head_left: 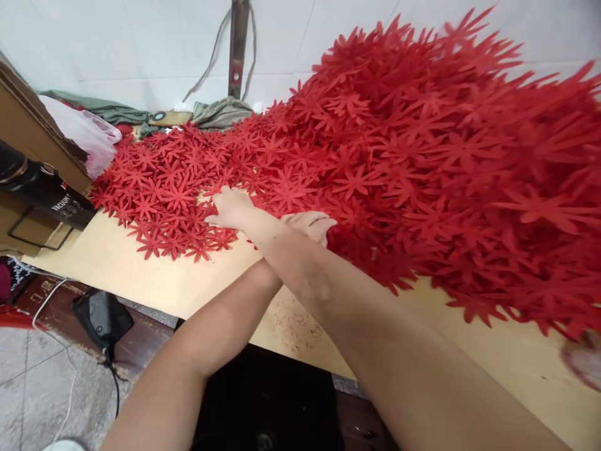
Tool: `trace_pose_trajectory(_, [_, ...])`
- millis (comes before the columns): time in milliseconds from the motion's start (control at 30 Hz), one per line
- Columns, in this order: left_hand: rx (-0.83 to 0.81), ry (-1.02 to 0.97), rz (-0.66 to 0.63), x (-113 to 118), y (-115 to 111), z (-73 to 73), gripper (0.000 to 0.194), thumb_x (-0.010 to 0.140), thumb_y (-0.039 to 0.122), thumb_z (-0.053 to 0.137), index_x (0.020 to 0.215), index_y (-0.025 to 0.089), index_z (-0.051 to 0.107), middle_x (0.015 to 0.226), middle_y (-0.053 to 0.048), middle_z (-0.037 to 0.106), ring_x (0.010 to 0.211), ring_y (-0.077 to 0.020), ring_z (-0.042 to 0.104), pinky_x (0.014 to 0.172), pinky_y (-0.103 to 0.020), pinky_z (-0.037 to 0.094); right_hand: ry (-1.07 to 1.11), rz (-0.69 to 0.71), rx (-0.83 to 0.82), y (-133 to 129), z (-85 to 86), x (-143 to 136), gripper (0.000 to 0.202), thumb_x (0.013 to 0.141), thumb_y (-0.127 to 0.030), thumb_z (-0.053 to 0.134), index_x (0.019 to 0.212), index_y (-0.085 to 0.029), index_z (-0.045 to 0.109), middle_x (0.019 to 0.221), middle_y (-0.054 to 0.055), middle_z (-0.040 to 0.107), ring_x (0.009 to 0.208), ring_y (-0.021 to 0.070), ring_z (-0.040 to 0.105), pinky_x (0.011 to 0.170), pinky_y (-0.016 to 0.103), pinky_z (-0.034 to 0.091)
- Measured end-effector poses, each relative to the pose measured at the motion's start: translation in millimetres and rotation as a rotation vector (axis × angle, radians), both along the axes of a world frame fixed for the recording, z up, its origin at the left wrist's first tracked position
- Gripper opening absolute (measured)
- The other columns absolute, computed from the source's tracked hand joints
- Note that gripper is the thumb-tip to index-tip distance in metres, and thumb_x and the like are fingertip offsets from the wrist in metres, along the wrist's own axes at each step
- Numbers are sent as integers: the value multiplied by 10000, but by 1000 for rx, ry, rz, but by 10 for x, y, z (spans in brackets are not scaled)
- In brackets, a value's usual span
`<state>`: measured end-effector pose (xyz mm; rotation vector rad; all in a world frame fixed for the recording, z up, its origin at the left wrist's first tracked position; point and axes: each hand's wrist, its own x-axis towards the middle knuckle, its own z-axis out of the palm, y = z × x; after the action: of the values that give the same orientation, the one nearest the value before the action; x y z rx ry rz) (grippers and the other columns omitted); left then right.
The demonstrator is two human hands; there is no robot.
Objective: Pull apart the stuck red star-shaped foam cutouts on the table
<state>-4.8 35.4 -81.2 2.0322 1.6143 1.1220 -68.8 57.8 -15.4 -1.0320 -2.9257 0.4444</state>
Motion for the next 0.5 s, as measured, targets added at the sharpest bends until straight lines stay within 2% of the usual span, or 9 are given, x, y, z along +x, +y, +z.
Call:
trace_pose_trajectory(100, [-27, 54, 1, 0, -26, 33, 339, 807, 159, 471, 1085, 207, 659, 1217, -89, 645, 1156, -228, 565, 1025, -408, 379, 4, -38, -39, -4, -27, -22, 566, 774, -402, 628, 1233, -82, 541, 1271, 235, 496, 1178, 355, 533, 981, 452, 436])
trace_pose_trajectory(200, [-27, 66, -17, 10, -29, 38, 331, 808, 161, 474, 1084, 194, 655, 1207, -99, 643, 1132, -234, 577, 1017, -423, 382, 45, -90, -96, 1, -47, 3, 566, 722, -343, 647, 1210, -79, 534, 1233, 231, 504, 1094, 332, 590, 939, 424, 466])
trace_pose_trajectory(267, [-24, 70, -15, 16, -18, 23, 320, 798, 159, 496, 1073, 178, 659, 1212, -109, 637, 1124, -241, 579, 1034, -438, 370, 129, -126, -111, 31, -72, 16, 554, 673, -319, 662, 1159, -78, 549, 1204, 224, 511, 1069, 332, 590, 929, 433, 462])
trace_pose_trajectory(333, [-18, 41, 11, 15, -4, -8, 309, 790, 165, 516, 1064, 182, 659, 1233, -106, 624, 1153, -246, 562, 1083, -458, 327, 291, -173, -192, 76, -83, 29, 521, 629, -315, 678, 1087, -96, 563, 1135, 186, 543, 1015, 294, 595, 918, 426, 459])
trace_pose_trajectory(400, [-18, -52, 42, 0, 4, -47, 292, 805, 190, 515, 1062, 206, 653, 1237, -84, 618, 1176, -238, 547, 1119, -459, 297, 521, -233, -435, 117, -49, 60, 447, 615, -295, 665, 1018, -133, 556, 984, 104, 584, 875, 206, 599, 853, 376, 480])
trace_pose_trajectory(500, [-12, -257, 45, -44, -10, -68, 253, 847, 247, 488, 1039, 246, 652, 1218, -41, 628, 1148, -221, 555, 1098, -412, 356, 927, -286, -958, 133, 100, 198, 269, 641, -239, 561, 901, -179, 525, 788, 7, 564, 674, 103, 532, 700, 268, 483])
